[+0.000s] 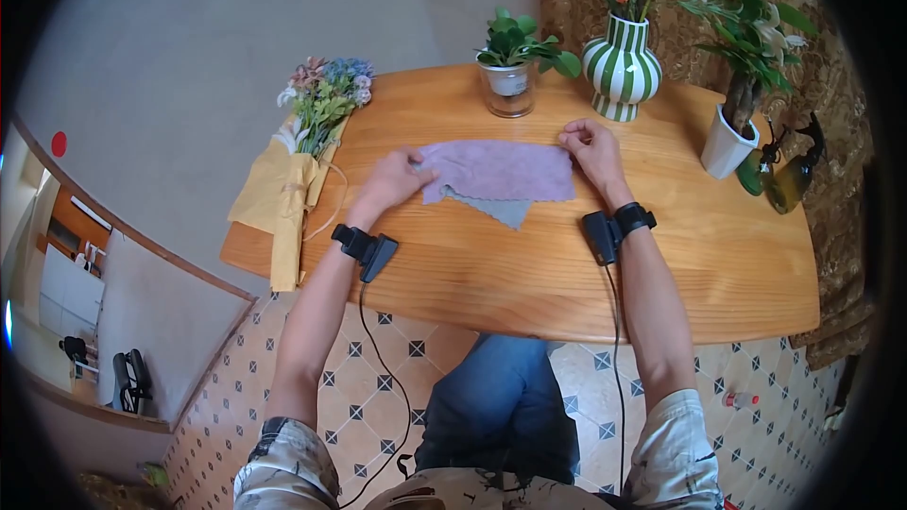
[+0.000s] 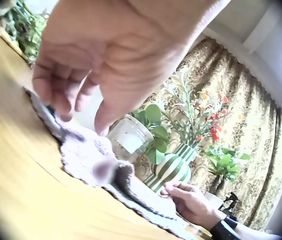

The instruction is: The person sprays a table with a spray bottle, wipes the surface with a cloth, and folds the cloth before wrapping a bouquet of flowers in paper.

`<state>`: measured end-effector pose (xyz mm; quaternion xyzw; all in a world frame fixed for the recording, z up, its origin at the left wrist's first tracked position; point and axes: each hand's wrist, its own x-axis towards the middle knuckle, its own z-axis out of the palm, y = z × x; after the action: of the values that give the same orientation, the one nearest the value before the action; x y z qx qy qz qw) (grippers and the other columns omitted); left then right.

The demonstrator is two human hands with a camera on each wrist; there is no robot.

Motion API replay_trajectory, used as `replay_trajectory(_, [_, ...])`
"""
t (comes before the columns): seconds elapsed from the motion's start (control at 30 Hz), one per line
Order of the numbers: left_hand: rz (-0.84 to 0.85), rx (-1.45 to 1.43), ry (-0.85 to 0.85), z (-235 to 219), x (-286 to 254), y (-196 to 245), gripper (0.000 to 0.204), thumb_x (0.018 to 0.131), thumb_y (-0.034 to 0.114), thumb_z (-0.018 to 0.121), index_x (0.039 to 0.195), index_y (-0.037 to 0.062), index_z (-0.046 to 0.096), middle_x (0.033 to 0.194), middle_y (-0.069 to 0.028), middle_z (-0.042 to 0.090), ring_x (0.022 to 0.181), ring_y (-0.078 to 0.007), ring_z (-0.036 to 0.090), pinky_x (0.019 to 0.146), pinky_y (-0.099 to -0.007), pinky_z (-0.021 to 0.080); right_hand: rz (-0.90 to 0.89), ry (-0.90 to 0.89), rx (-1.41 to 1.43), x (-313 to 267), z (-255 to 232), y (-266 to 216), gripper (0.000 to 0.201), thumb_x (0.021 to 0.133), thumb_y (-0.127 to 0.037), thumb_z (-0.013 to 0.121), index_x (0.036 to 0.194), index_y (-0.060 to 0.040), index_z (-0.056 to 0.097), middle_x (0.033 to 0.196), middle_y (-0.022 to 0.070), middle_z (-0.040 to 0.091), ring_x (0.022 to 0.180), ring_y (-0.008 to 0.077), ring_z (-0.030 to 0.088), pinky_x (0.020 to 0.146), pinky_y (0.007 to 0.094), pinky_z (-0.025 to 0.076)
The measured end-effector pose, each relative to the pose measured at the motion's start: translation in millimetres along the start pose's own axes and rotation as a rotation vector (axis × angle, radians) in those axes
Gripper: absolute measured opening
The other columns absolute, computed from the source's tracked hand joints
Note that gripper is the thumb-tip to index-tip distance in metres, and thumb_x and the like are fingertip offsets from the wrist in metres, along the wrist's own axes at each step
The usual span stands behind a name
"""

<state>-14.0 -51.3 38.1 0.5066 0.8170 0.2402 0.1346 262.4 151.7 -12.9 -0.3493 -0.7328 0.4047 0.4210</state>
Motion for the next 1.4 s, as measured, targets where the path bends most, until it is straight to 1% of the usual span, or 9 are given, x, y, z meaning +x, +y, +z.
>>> replay_trajectory(0.23, [0.119, -0.047, 0.02, 20, 4, -10, 0.047, 0.074, 0.019, 0.077, 0.112, 0.0004, 0.058, 0.078, -0.0109, 0.062, 0.075, -0.0247, 0.062, 0.071, -0.035, 0.05, 0.009, -0.048, 0.015, -2, -2, -1, 0.024, 0.082, -0.016, 0.07, 0.097, 0.0009, 0.063, 0.078, 0.0052, 0.063, 0.067, 0.0108, 0.058, 0.06, 0.0248, 0.047])
replay_trajectory(0.33, [0.136, -0.094, 0.018, 0, 9, -11, 0.044, 0.076, 0.014, 0.074, 0.114, -0.0014, 0.056, 0.074, -0.0074, 0.062, 0.07, -0.0197, 0.061, 0.066, -0.0311, 0.049, -0.037, -0.047, -0.085, -1, -1, 0, 0.029, 0.079, -0.022, 0.072, 0.099, -0.0014, 0.066, 0.078, 0.0088, 0.066, 0.071, 0.0174, 0.063, 0.067, 0.03, 0.05])
replay_trajectory(0.4, [0.049, -0.499, 0.009, -25, 0, 4, 0.041, 0.08, 0.007, 0.07, 0.117, -0.0034, 0.053, 0.069, -0.0006, 0.059, 0.061, -0.0078, 0.055, 0.054, -0.0234, 0.043, -0.079, -0.061, -0.108, -2, 0, 2, 0.032, 0.078, -0.024, 0.073, 0.1, -0.0016, 0.065, 0.079, 0.0094, 0.066, 0.073, 0.0189, 0.064, 0.068, 0.031, 0.05])
replay_trajectory(0.5, [0.041, -0.547, 0.071, -49, -1, 7, 0.042, 0.081, 0.008, 0.07, 0.118, -0.0033, 0.051, 0.068, 0.0004, 0.059, 0.061, -0.0065, 0.054, 0.053, -0.022, 0.042, -0.046, -0.099, -0.082, -2, 0, 1, 0.035, 0.078, -0.027, 0.074, 0.101, -0.0018, 0.066, 0.079, 0.0102, 0.067, 0.075, 0.0205, 0.064, 0.07, 0.032, 0.05])
replay_trajectory(0.63, [0.032, -0.35, 0.076, -34, 15, -32, 0.041, 0.079, 0.009, 0.071, 0.115, -0.0036, 0.056, 0.069, -0.0031, 0.062, 0.066, -0.0138, 0.06, 0.063, -0.027, 0.048, -0.071, -0.111, -0.142, -5, -1, -8, 0.036, 0.078, -0.028, 0.074, 0.101, -0.0021, 0.066, 0.079, 0.0105, 0.067, 0.075, 0.0216, 0.064, 0.072, 0.0325, 0.05])
replay_trajectory(0.7, [0.02, -0.18, 0.071, -15, 25, -57, 0.038, 0.078, 0.013, 0.072, 0.11, -0.003, 0.06, 0.07, -0.0047, 0.063, 0.068, -0.016, 0.062, 0.066, -0.0281, 0.049, -0.061, -0.126, -0.169, -8, -3, -15, 0.032, 0.08, -0.022, 0.074, 0.1, 0.0001, 0.063, 0.074, 0.0033, 0.061, 0.068, 0.0114, 0.056, 0.065, 0.0267, 0.047])
replay_trajectory(0.8, [-0.034, -0.094, 0.108, -1, 25, -65, 0.036, 0.078, 0.016, 0.073, 0.106, -0.0024, 0.062, 0.075, -0.007, 0.065, 0.071, -0.0177, 0.063, 0.068, -0.0294, 0.049, -0.089, -0.122, -0.169, -10, -2, -13, 0.033, 0.079, -0.024, 0.075, 0.1, -0.001, 0.064, 0.073, 0.0041, 0.061, 0.068, 0.012, 0.056, 0.065, 0.0277, 0.047])
replay_trajectory(1.23, [-0.073, -0.194, 0.1, -3, 39, -58, 0.041, 0.078, 0.017, 0.073, 0.111, -0.004, 0.061, 0.084, -0.0076, 0.066, 0.076, -0.016, 0.063, 0.069, -0.0284, 0.049, -0.07, -0.206, -0.166, -10, 0, -16, 0.029, 0.081, -0.017, 0.072, 0.104, -0.0021, 0.064, 0.065, 0.0009, 0.058, 0.062, 0.0093, 0.052, 0.059, 0.0261, 0.043])
replay_trajectory(1.4, [0.048, -0.81, 0.157, -14, 20, -20, 0.029, 0.083, 0.003, 0.062, 0.111, -0.0022, 0.06, 0.083, -0.003, 0.064, 0.074, -0.0094, 0.059, 0.067, -0.0218, 0.047, -0.063, -0.142, -0.018, -7, 1, -8, 0.025, 0.079, -0.013, 0.07, 0.101, -0.0021, 0.066, 0.066, 0.0028, 0.056, 0.062, 0.012, 0.052, 0.062, 0.0282, 0.044])
